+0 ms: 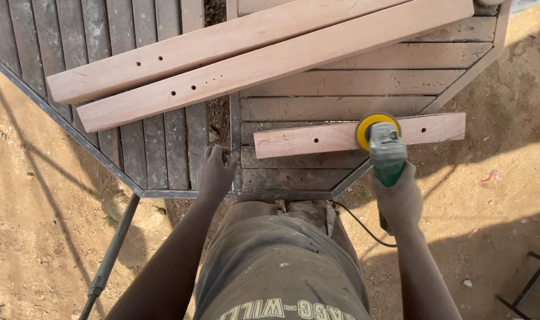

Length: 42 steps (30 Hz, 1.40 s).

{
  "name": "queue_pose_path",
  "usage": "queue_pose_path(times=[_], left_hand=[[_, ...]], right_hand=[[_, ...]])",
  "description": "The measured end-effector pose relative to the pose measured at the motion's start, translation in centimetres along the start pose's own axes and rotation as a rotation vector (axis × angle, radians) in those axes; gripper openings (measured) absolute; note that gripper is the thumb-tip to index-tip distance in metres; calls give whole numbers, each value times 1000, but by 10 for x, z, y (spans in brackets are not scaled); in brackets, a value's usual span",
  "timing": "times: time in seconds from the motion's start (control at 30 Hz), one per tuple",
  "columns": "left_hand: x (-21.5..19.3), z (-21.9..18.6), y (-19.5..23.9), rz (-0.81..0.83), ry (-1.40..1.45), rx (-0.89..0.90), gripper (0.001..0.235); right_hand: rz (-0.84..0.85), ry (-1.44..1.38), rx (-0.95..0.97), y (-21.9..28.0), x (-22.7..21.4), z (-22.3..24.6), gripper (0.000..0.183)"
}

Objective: Sanding a wooden plank using a handheld power sander on a metal table

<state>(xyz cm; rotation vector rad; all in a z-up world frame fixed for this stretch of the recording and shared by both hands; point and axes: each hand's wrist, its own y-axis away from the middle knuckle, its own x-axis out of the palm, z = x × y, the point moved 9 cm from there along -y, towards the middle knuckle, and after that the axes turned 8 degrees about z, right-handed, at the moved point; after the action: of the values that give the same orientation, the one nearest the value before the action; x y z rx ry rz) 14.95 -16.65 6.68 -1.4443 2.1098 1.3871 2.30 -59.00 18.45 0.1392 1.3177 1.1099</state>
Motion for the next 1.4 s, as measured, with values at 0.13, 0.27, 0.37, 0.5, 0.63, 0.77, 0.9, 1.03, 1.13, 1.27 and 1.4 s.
queue_pose_path(times=[0.13, 0.27, 0.37, 0.5, 0.63, 0.77, 0.9, 1.03, 1.13, 1.27, 1.4], left_hand=[[25, -102, 25, -86, -309, 199, 54], [87, -176, 38, -151, -513, 567, 81], [133, -185, 12, -59, -670, 490, 90], [139, -196, 11, -295, -706, 463, 65], [155, -194, -3, -333, -752, 488, 68], [160, -178, -28, -101, -830, 322, 79], [166, -174, -32, 0, -852, 261, 83], [167, -172, -39, -57, -865, 255, 86], [166, -174, -21, -134, -925, 233, 70], [159, -196, 36, -610, -885, 455, 22], [187, -174, 61, -775, -850, 465, 8]], right_hand=[[-115, -58, 32, -72, -60, -115, 61], [-197, -194, 76, -87, -121, -169, 65], [-233, -269, 99, -80, -136, -165, 63], [-92, -183, 102, -57, -113, -148, 67], [12, -26, 75, -42, -76, -124, 73], [149, 152, -75, -46, -50, -107, 74], [101, 21, -72, -51, -74, -126, 68], [-66, -96, 14, -83, -116, -197, 68], [-163, -261, 44, -75, -155, -227, 70], [-158, -530, -84, -52, -170, -217, 64], [-158, -631, -158, -52, -151, -232, 70]])
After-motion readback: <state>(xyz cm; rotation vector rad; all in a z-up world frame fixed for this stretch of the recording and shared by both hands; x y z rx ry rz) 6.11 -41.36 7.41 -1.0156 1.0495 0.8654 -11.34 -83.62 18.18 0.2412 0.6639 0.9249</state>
